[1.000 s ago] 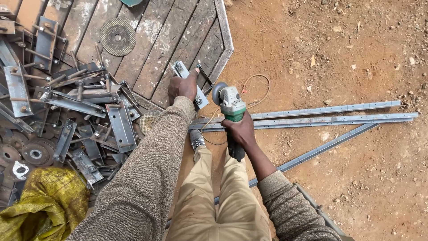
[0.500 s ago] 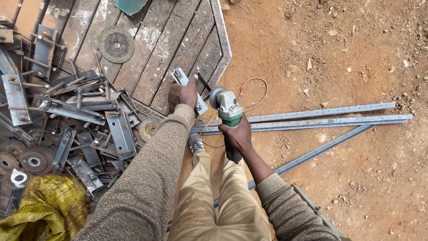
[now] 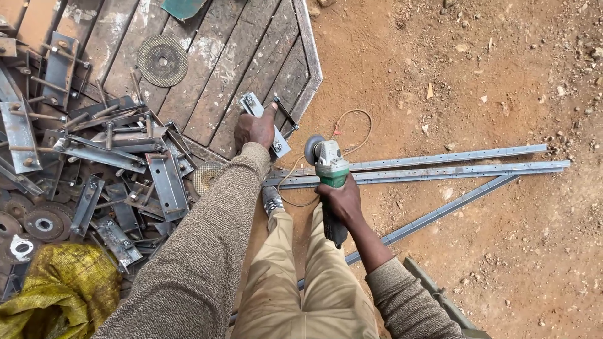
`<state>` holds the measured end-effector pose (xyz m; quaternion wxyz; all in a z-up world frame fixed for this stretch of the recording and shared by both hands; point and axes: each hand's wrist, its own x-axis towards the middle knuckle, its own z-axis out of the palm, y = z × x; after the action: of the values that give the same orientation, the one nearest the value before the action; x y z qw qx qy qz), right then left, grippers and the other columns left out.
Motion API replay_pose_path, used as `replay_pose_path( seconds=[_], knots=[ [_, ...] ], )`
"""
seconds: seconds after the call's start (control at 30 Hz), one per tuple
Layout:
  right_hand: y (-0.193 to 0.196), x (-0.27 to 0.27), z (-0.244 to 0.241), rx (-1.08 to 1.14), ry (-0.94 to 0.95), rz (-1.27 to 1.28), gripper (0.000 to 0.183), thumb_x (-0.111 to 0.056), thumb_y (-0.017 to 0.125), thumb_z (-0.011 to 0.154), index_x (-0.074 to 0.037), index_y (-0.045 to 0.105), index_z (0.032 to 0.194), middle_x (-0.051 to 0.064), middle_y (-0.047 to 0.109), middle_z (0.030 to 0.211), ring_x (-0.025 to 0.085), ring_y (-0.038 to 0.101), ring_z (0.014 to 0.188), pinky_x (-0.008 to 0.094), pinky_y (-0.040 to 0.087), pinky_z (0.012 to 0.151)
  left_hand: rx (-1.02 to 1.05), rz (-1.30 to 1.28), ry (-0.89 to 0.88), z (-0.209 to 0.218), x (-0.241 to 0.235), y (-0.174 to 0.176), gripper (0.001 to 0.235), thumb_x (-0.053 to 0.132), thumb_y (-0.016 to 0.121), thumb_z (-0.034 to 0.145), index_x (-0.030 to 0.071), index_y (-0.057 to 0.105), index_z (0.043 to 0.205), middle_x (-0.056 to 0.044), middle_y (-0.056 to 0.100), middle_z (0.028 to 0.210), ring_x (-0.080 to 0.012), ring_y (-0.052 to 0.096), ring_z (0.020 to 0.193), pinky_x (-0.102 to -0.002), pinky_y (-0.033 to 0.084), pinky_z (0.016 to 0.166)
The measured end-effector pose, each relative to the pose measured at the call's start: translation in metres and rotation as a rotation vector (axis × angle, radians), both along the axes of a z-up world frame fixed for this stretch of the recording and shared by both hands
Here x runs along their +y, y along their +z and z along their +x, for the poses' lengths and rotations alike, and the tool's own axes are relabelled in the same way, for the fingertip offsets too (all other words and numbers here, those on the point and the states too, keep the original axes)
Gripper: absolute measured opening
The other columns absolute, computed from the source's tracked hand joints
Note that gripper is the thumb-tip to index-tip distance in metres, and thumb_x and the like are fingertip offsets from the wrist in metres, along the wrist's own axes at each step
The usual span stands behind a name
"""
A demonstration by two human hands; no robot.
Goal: Using a handheld angle grinder to smooth the edges of small metal brackets and components.
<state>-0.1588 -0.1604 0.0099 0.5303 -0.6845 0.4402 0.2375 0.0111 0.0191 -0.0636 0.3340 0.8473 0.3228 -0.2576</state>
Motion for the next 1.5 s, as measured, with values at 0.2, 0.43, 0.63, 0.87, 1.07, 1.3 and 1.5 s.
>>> replay_pose_path(
  seconds=[0.2,0.43,0.63,0.87,1.07,1.3,1.5],
  knots=[
    [0.004,-0.002,-0.018,0.059,-0.022,0.045,0.058,-0.027,0.081,0.058,-0.007,0.059,0.108,0.017,0.067,0.091,0.033,0.07,0.092,0.046,0.049,0.085,-0.028,-0.15,-0.051,-0.002,0.006,0.06,0.08,0.054,0.086,0.065,-0.002,0.065,0.118,-0.026,0.07,0.119,-0.0441,0.062,0.122,-0.052,0.049,0.105],
    [0.006,-0.012,-0.043,0.098,-0.083,0.077,0.051,-0.023,0.083,0.059,-0.008,0.062,0.103,0.015,0.069,0.078,0.028,0.074,0.075,0.042,0.053,0.079,-0.73,-0.693,-0.285,-0.008,0.007,0.07,0.039,0.009,0.082,0.085,-0.001,0.061,0.116,-0.023,0.069,0.116,-0.0314,0.062,0.114,-0.047,0.054,0.095],
    [0.009,-0.015,-0.052,0.148,-0.052,0.056,0.05,-0.023,0.083,0.059,-0.006,0.062,0.101,0.015,0.069,0.074,0.028,0.073,0.074,0.042,0.052,0.078,-1.085,-0.528,-0.741,-0.004,0.018,0.024,0.032,0.031,0.065,0.1,0.006,0.053,0.116,-0.019,0.043,0.155,-0.0424,0.03,0.148,-0.052,0.025,0.124],
    [0.006,-0.02,-0.051,0.123,-0.041,0.077,0.051,-0.021,0.083,0.06,-0.005,0.061,0.103,0.016,0.069,0.075,0.028,0.074,0.07,0.042,0.054,0.075,-0.846,-0.175,-1.081,-0.031,0.039,0.074,0.031,-0.011,0.056,0.087,0.005,0.054,0.114,-0.007,0.032,0.168,-0.0324,0.029,0.153,-0.052,0.041,0.119],
    [0.006,-0.016,-0.036,0.04,-0.092,0.081,0.048,-0.018,0.082,0.061,-0.005,0.06,0.102,0.016,0.069,0.075,0.027,0.073,0.069,0.041,0.055,0.074,-0.93,-0.154,-0.608,-0.025,0.028,0.037,0.049,0.015,0.042,0.1,0.006,0.038,0.148,-0.023,0.027,0.163,-0.038,0.055,0.137,-0.045,0.056,0.106],
    [-0.006,0.011,-0.008,-0.062,-0.078,0.109,0.049,-0.02,0.082,0.061,-0.006,0.058,0.102,0.013,0.069,0.072,0.026,0.073,0.065,0.04,0.056,0.074,-0.653,0.114,-0.696,-0.007,0.002,-0.008,0.083,0.063,0.043,0.105,0.008,0.021,0.163,-0.019,0.006,0.172,-0.0367,-0.001,0.159,-0.055,-0.008,0.127],
    [-0.047,0.034,-0.008,-0.126,-0.115,0.13,0.057,-0.022,0.086,0.06,-0.004,0.059,0.107,0.017,0.068,0.079,0.029,0.073,0.072,0.044,0.054,0.078,-0.617,0.146,-0.727,-0.006,0.001,-0.004,0.073,0.058,0.034,0.108,0.013,0.023,0.164,-0.015,0.007,0.173,-0.0317,0.0,0.16,-0.056,-0.007,0.128]
  ],
)
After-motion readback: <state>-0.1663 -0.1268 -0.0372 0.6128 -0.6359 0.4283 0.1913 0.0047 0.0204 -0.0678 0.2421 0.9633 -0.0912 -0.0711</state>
